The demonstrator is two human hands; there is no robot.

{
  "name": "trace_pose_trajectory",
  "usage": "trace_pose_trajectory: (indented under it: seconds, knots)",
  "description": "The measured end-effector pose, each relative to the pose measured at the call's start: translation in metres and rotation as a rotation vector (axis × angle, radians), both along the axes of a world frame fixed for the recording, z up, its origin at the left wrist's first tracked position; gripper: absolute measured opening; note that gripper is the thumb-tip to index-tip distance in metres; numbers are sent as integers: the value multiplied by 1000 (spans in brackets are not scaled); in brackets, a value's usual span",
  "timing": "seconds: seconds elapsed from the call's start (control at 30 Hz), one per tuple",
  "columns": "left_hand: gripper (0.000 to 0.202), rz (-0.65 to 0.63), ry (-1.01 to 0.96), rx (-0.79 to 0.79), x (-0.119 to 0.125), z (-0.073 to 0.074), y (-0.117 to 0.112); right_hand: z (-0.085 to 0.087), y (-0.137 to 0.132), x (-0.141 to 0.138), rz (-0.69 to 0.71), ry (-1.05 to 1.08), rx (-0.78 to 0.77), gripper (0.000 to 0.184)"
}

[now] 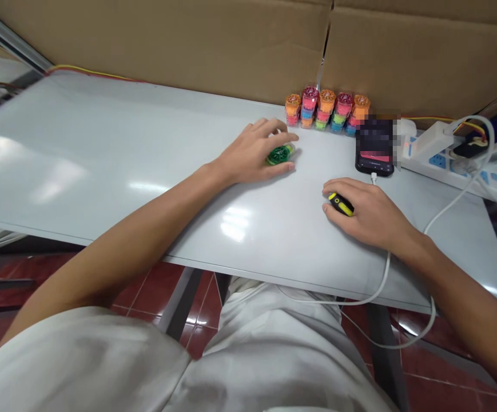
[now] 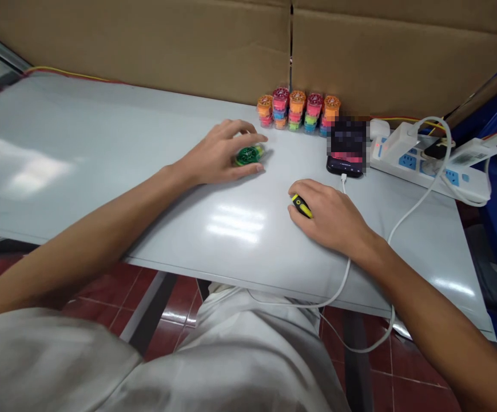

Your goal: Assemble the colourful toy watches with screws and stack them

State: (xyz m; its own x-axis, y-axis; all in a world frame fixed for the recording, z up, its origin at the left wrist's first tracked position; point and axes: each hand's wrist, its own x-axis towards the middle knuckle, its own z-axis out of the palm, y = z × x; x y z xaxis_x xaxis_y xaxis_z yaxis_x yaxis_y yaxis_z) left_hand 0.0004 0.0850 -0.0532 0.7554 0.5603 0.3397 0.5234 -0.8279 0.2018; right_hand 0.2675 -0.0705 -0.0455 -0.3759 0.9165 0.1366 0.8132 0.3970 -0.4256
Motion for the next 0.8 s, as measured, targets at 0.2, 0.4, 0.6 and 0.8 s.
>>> trace_pose_trajectory:
  seconds: [0.2,0.4,0.6,0.8]
  knots:
    - [53,-12,75,46,7,-12,5,-2,0,-1,7,21,3,22]
    - [55,141,113,158,6,-6,16,-3,-1,-2,-2,32,-1,21]
    - [83,262,-33,243,30,12,76,-3,1,-3,6,39,-7,19]
    - [111,276,67,267,61,11,109,-5,2,-3,0,44,-13,20]
